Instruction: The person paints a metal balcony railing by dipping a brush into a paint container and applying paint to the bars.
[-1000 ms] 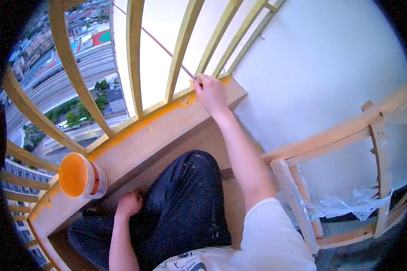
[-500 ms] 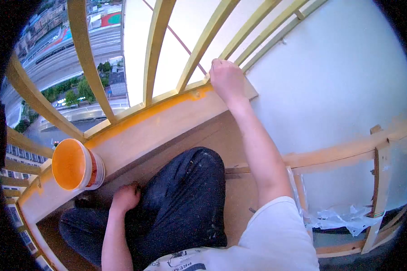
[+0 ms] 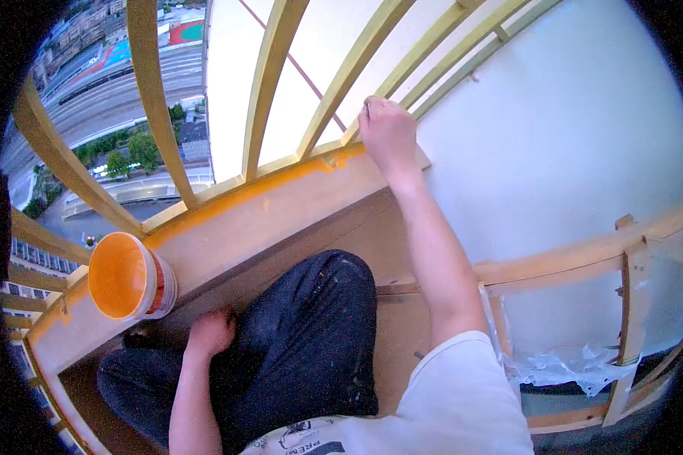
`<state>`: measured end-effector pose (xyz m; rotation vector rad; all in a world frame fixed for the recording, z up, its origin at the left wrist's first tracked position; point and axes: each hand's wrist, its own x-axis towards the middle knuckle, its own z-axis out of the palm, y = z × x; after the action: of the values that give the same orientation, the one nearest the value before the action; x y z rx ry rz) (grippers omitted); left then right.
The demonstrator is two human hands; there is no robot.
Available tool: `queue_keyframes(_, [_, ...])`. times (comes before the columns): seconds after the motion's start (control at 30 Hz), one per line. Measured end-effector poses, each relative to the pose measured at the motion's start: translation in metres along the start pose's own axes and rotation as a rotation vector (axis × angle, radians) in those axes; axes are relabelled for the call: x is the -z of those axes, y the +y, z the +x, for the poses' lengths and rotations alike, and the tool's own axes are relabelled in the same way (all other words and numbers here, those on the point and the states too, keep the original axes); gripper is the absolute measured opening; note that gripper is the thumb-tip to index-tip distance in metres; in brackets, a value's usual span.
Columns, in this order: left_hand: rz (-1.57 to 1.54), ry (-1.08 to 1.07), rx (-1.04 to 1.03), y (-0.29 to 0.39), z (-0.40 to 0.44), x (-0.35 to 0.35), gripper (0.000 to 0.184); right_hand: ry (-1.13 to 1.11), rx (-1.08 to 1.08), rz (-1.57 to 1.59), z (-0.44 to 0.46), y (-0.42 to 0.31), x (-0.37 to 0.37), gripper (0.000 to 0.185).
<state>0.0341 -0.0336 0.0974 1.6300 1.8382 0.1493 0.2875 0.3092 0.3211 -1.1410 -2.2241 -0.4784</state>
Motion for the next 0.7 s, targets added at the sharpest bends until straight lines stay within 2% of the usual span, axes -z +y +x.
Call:
queue_keyframes(0.03, [-0.005, 0.003, -0.026, -0.001, 0.001, -0.002, 0.027, 0.006, 0.000, -0.007, -0.002, 0.001, -0.005, 0.018])
queue_keyframes(0.1, [0.031, 0.004, -0.042, 0.005, 0.000, 0.006, 0.028, -0.309, 0.105, -0.092, -0.005, -0.001, -0.016, 0.018])
queue_keyframes(0.13, [0.067, 0.001, -0.046, 0.006, 0.001, 0.009, 0.029, -0.297, 0.097, -0.103, 0.001, 0.012, -0.008, 0.018])
queue_keyframes(0.2, [0.056, -0.010, -0.029, 0.005, 0.002, 0.004, 0.030, -0.074, 0.071, -0.177, 0.027, 0.022, 0.024, 0.017])
queue_keyframes(0.23, [0.043, -0.035, -0.009, 0.002, 0.000, 0.000, 0.031, -0.075, 0.072, -0.177, 0.036, 0.014, 0.042, 0.017])
queue_keyframes(0.3, [0.028, 0.013, -0.037, -0.003, 0.000, -0.006, 0.030, 0.132, 0.071, -0.083, 0.051, -0.001, 0.081, 0.018])
queue_keyframes(0.37, [0.022, 0.076, -0.073, -0.001, 0.002, -0.005, 0.029, 0.075, 0.042, 0.023, 0.038, 0.004, 0.048, 0.018])
queue_keyframes(0.43, [0.095, -0.038, -0.015, 0.002, 0.003, 0.000, 0.027, -0.217, 0.152, -0.084, 0.025, 0.018, 0.004, 0.015])
queue_keyframes(0.47, [0.044, -0.011, -0.015, 0.006, 0.000, 0.005, 0.025, -0.208, 0.146, -0.085, 0.029, 0.020, 0.013, 0.015])
queue_keyframes(0.53, [0.036, -0.007, -0.003, 0.005, 0.000, 0.002, 0.025, 0.057, 0.043, -0.086, 0.050, 0.017, 0.049, 0.015])
queue_keyframes(0.63, [0.054, -0.018, 0.005, 0.006, -0.003, 0.003, 0.025, 0.151, 0.038, -0.046, 0.060, -0.011, 0.104, 0.015])
queue_keyframes(0.7, [0.097, -0.016, -0.011, 0.004, 0.002, 0.001, 0.025, 0.151, 0.071, 0.002, 0.050, 0.008, 0.067, 0.015])
